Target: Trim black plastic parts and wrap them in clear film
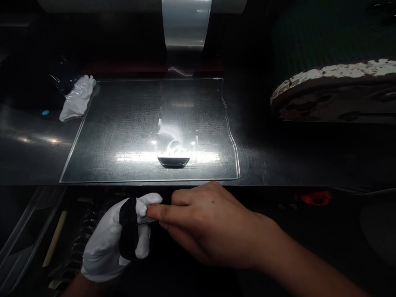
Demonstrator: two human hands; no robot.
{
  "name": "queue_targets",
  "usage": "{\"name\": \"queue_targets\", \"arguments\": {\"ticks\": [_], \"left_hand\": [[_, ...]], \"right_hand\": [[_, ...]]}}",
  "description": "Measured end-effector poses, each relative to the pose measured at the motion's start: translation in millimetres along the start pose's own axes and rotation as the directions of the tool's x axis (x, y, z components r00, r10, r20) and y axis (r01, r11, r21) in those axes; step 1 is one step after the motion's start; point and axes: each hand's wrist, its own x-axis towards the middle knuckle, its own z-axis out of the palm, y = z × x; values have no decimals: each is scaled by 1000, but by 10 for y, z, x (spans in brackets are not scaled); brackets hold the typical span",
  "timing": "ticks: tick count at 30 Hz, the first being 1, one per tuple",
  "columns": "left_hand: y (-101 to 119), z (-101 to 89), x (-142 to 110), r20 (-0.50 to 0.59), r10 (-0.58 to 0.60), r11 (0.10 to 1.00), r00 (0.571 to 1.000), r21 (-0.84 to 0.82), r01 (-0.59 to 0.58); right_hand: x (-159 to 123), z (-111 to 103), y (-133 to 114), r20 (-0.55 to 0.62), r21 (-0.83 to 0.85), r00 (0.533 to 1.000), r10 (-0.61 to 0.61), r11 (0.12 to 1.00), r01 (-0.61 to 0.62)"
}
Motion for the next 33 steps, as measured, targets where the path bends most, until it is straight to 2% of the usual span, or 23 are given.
{"name": "queue_targets", "arguments": {"ticks": [3,7,16,20,22,25,28,33], "left_hand": [[-11,3,4,36,5,1000,999,-9,-4],[-20,2,1,-1,-6,1000,1000,-16,6],[-67,29,14,46,29,999,999,-25,-27],[-50,49,22,-8,37,998,999,-56,-37],[-44,34,30,-9,47,997,999,-69,-48],[-47,-20,38,38,91,995,995,-38,-89],[-47,-52,35,51,152,988,987,10,-153],[-21,-20,17,20,140,989,990,55,-141]], "right_hand": [[3,-14,15,17,0,1000,-4,1000,4],[12,-25,25,25,8,1000,-8,1000,7],[-29,22,43,29,104,1000,4,995,-7],[-22,74,36,34,182,999,-12,983,6],[-20,88,29,5,241,999,-36,970,33],[-24,83,12,-98,292,995,-5,956,34],[-20,85,-15,-147,242,988,53,970,-16],[21,149,-67,-120,122,989,81,990,-66]]}}
